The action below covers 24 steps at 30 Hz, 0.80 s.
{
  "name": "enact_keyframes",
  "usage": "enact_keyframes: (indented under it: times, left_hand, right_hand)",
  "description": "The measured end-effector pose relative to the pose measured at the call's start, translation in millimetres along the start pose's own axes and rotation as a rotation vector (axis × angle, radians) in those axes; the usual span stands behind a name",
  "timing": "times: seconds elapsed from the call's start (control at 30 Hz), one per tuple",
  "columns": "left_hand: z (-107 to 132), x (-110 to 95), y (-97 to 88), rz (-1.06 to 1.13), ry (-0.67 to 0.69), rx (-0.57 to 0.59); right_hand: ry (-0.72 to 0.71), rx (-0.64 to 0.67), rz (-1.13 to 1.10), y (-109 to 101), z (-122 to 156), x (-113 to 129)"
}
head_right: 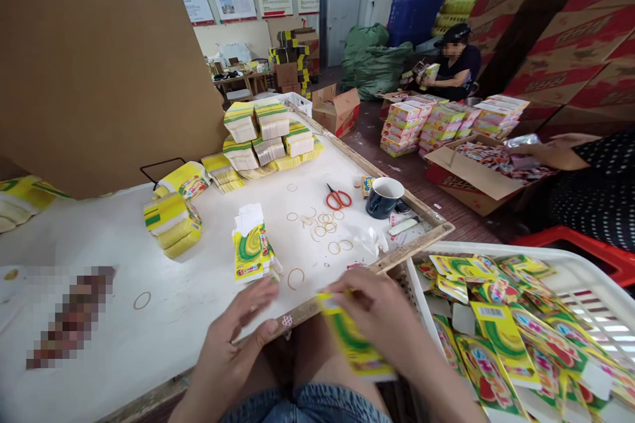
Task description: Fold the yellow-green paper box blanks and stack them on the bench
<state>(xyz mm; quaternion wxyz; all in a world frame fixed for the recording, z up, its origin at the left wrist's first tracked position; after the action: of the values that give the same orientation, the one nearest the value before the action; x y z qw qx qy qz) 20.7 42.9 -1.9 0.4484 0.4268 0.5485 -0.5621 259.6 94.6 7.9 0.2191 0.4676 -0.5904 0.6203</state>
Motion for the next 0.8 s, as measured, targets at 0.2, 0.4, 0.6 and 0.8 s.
enact_keyframes:
  times: [0.2,0.4,0.6,0.8]
  left_hand:
    - [-38.8,14.5,-51.9,-0.753,0.26,-0.144]
    - [-53.8,22.2,-54.7,-0.852,0.331,-0.132]
    - [-53.6,8.9,-52.8,-0.905,0.516,-0.207]
    - [-17.1,2.0,-41.3,-0.819,0.904,-0.329]
  right_hand:
    - [0.058,-0.1,0.489,-83.0,31.8,-45.6]
    - [0.115,0.253,0.099,27.4,2.4,-1.7]
    - [0.076,0.25,-0.261,93.1,-27.6,27.6]
    - [0.314,0.061,-0.875,107.9,-32.8,23.7]
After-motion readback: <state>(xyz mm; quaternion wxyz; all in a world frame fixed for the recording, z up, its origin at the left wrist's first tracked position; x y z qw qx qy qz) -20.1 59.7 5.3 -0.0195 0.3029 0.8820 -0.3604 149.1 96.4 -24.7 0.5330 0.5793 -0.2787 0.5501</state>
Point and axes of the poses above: each hand's wrist, its own z-axis away from the middle knuckle, its own y-axis out of the palm, x = y × z, the point moved 3 cm from there along -z, towards the middle knuckle, and after that the axes turned 2 degrees about -y, right-handed, at the moved point
